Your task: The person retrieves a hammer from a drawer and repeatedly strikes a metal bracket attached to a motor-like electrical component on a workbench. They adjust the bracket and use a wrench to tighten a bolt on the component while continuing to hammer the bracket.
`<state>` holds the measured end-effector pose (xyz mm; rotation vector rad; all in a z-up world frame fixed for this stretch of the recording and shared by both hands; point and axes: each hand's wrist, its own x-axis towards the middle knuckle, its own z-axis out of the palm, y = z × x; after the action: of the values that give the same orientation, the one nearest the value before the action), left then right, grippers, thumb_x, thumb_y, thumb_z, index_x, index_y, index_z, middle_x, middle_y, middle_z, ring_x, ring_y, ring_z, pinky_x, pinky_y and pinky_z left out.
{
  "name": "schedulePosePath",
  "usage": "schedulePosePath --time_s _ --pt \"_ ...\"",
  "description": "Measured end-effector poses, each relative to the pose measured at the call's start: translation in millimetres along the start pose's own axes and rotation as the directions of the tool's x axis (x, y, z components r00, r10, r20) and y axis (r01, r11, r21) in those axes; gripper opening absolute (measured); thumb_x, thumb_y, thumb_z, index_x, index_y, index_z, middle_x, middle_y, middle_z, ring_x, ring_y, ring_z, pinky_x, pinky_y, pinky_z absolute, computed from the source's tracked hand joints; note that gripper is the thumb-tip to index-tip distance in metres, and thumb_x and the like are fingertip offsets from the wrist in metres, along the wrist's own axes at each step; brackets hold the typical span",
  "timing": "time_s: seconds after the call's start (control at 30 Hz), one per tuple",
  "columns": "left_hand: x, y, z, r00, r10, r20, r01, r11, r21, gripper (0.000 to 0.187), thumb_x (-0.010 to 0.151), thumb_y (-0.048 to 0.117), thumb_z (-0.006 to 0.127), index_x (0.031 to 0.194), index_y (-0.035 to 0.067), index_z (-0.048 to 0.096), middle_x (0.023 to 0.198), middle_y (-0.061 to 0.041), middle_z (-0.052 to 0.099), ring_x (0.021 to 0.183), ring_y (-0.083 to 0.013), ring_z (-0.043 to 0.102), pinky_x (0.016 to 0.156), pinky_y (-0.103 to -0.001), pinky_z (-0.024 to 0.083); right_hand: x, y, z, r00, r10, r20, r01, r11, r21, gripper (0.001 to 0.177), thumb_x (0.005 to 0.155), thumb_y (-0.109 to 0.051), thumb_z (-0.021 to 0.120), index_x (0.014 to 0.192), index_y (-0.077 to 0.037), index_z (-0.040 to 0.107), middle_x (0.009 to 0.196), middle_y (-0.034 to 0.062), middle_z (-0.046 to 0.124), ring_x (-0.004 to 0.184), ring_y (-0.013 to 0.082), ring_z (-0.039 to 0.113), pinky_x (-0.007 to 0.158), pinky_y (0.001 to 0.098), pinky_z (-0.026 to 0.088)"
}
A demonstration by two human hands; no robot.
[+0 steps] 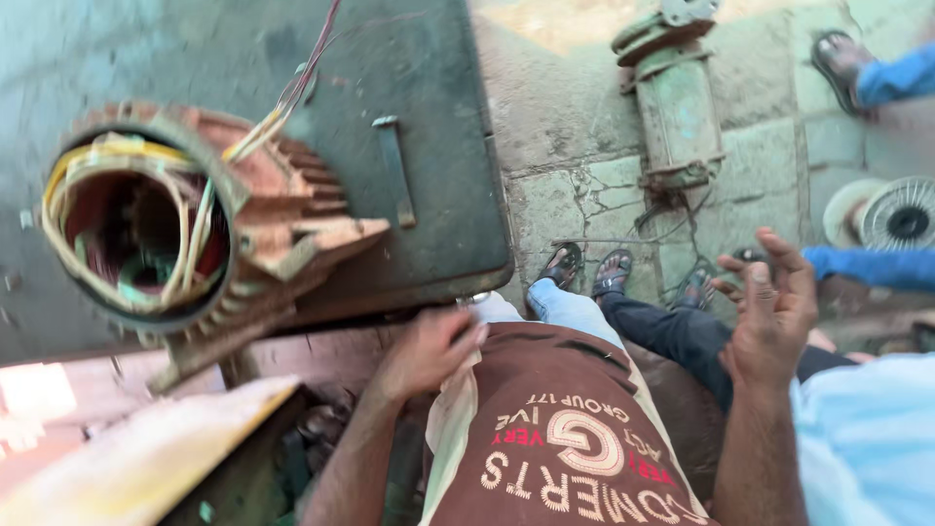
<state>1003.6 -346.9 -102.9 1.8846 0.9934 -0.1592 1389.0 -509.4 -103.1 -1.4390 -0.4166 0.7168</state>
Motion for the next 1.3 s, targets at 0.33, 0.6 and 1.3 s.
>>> schedulePosePath --time_s 0.33,0.6,1.3 --pt "125 107 -91 0.640 -0.050 -0.767 0.531 0.751 0.394 0.070 0.089 0.002 0.059 0.150 -0.014 0.029 0.135 -0.041 0.046 0.070 -0.0324 0.076 0.057 -0.039 0.063 17 0 28 0.939 0.153 0.307 -0.068 0.960 -0.271 0.032 0.106 -0.008 0.056 0.137 -0.001 0.057 0.139 0.0112 0.063 0.104 0.0192 0.071 0.079 0.0293 0.058" --pt "109 111 -66 0.657 -0.066 -0.751 0.541 0.735 0.408 0.043 0.091 0.029 0.066 0.119 -0.004 0.059 0.097 -0.017 0.068 0.071 -0.0271 0.076 0.054 -0.036 0.062 15 -1 37 0.881 0.157 0.447 0.015 0.934 -0.356 0.033 0.102 -0.007 0.060 0.134 -0.001 0.058 0.135 0.0107 0.066 0.102 0.0188 0.071 0.082 0.0304 0.057" --pt "-338 -388 133 0.450 -0.879 -0.159 0.846 0.476 -0.238 0.051 0.092 0.053 0.057 0.120 0.012 0.069 0.123 -0.019 0.070 0.113 -0.0400 0.067 0.094 -0.052 0.054 -195 145 376 0.584 0.063 0.809 0.809 0.029 -0.587 0.041 0.098 -0.036 0.070 0.124 -0.005 0.069 0.115 0.0220 0.072 0.102 0.0446 0.068 0.089 0.0546 0.054"
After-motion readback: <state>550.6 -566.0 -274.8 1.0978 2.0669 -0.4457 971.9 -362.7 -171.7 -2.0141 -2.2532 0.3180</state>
